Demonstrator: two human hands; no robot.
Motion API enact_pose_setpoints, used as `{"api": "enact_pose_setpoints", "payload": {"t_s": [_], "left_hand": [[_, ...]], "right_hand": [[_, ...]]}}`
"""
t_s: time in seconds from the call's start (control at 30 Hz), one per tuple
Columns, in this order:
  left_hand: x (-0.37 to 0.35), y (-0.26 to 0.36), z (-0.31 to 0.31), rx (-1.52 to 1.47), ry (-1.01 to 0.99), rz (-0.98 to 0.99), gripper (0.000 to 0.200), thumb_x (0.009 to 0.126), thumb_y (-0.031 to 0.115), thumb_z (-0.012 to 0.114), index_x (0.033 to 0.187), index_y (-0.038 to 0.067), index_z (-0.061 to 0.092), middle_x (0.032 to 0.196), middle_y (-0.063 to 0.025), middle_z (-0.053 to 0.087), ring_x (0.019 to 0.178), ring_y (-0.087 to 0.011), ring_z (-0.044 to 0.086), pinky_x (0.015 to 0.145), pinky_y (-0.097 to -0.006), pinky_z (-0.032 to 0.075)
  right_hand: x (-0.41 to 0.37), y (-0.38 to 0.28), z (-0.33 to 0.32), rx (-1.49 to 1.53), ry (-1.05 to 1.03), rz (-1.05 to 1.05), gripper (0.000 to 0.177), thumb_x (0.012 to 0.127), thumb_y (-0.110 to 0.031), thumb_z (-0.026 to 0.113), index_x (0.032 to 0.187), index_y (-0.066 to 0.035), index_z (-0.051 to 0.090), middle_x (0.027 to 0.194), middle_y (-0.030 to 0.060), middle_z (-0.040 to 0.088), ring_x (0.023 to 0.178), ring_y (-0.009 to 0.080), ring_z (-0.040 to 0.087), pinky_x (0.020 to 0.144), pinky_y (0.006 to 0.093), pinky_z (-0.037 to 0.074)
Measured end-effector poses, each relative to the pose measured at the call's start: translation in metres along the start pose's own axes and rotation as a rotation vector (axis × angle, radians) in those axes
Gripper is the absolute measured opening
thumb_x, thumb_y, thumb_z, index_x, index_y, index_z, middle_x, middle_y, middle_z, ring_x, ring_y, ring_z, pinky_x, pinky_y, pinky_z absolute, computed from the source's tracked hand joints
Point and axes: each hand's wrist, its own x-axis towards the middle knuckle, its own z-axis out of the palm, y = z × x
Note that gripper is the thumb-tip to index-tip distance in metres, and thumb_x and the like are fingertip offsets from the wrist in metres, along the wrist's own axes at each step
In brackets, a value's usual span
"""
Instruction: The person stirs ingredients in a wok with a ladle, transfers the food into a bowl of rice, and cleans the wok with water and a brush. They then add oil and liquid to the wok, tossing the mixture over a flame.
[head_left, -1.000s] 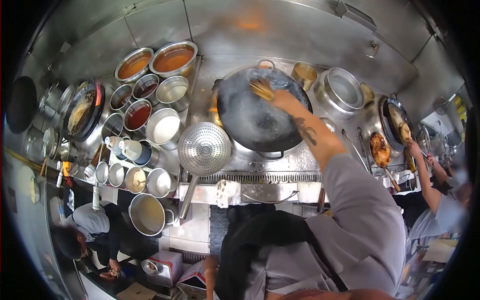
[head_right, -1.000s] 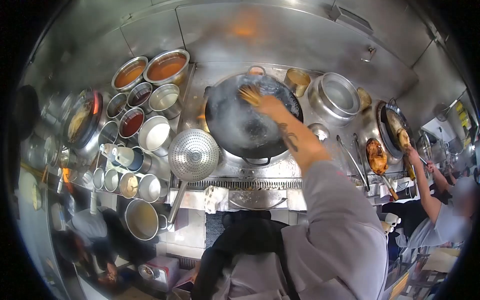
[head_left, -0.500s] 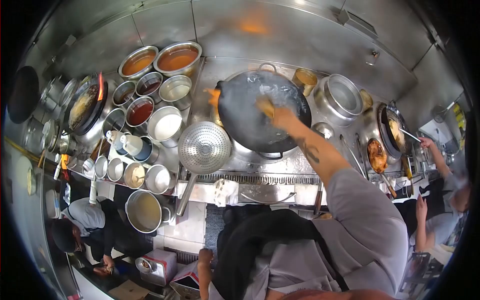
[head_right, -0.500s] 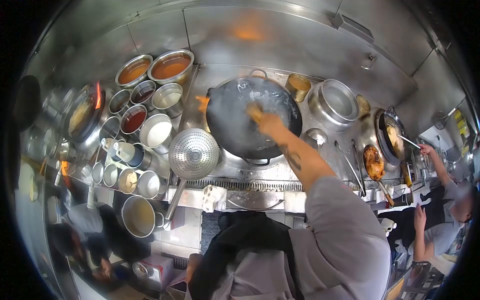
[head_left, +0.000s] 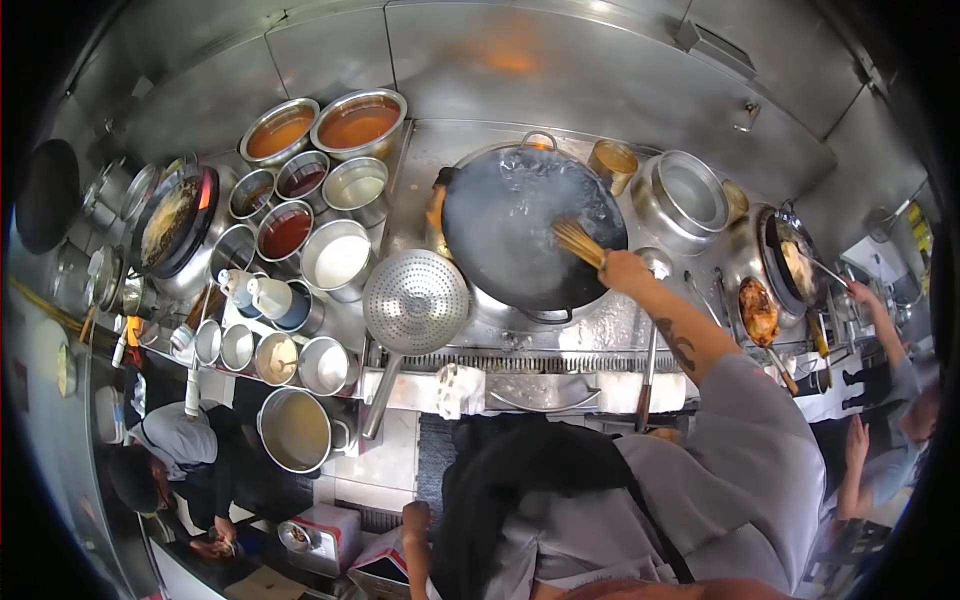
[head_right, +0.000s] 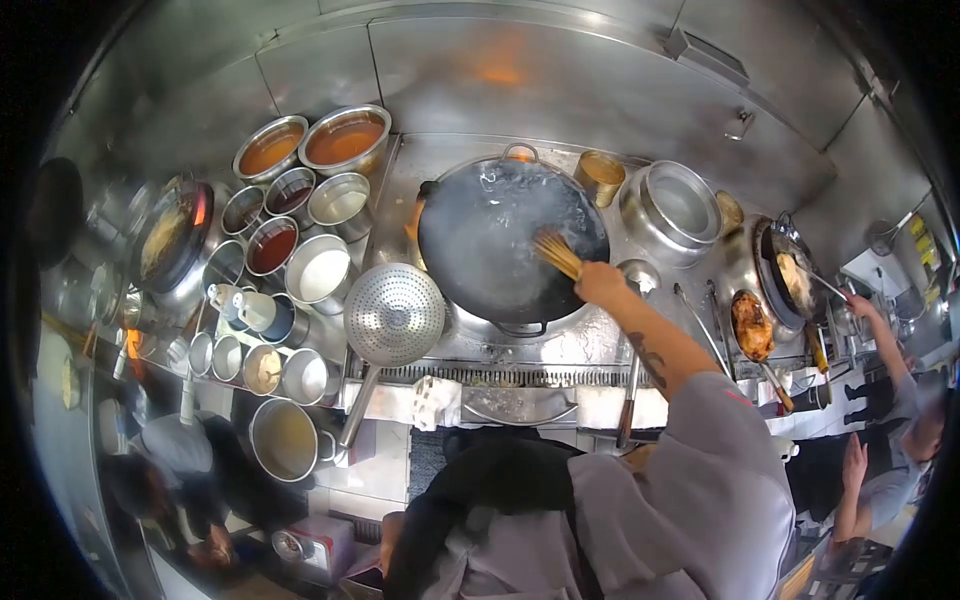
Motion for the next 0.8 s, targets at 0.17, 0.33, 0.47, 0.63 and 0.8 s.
{"api": "enact_pose_setpoints", "payload": {"t_s": [0.17,0.33,0.47,0.63,0.8], "left_hand": [[-0.01,0.035,-0.03,-0.351,0.151,-0.237,0.026,0.076,0.017,0.046,0.063,0.0,0.06,0.061,-0.0166,0.061,0.054,-0.0293,0.059,0.054,-0.0409,0.045],[-0.011,0.051,-0.047,-0.189,-0.134,-0.143,0.029,0.08,0.027,0.052,0.075,0.002,0.066,0.08,-0.0211,0.065,0.079,-0.0373,0.064,0.072,-0.0446,0.05],[-0.008,0.045,-0.047,-0.28,0.083,0.054,0.034,0.078,0.023,0.044,0.065,-0.002,0.061,0.063,-0.0224,0.06,0.059,-0.0357,0.061,0.058,-0.0462,0.045],[0.018,0.031,-0.032,-0.132,-0.064,0.1,0.033,0.078,0.023,0.044,0.065,-0.003,0.061,0.063,-0.0232,0.06,0.06,-0.0348,0.062,0.058,-0.0463,0.045],[0.033,0.039,-0.052,-0.185,-0.09,-0.03,0.032,0.077,0.022,0.045,0.064,-0.003,0.061,0.064,-0.0239,0.06,0.06,-0.0345,0.062,0.056,-0.046,0.045]], "right_hand": [[0.104,-0.025,-0.02,0.186,0.054,0.035,0.033,0.072,-0.03,0.064,0.089,-0.001,0.066,0.084,0.0217,0.066,0.08,0.0339,0.066,0.073,0.045,0.052],[0.065,-0.123,-0.008,0.373,-0.032,-0.109,0.029,0.074,-0.028,0.061,0.089,-0.005,0.067,0.084,0.0216,0.066,0.08,0.0349,0.066,0.074,0.0448,0.052],[-0.004,-0.081,-0.021,0.181,-0.053,-0.306,0.03,0.074,-0.029,0.06,0.093,-0.007,0.067,0.086,0.0193,0.067,0.083,0.0348,0.066,0.075,0.0442,0.053],[0.092,-0.05,0.001,0.105,-0.053,0.039,0.032,0.077,-0.03,0.057,0.095,-0.005,0.065,0.086,0.0179,0.067,0.081,0.0326,0.067,0.074,0.0428,0.053],[-0.019,-0.067,-0.027,0.091,-0.114,-0.245,0.036,0.07,-0.032,0.063,0.089,-0.002,0.068,0.084,0.0216,0.066,0.079,0.0349,0.066,0.073,0.0432,0.053]]}}
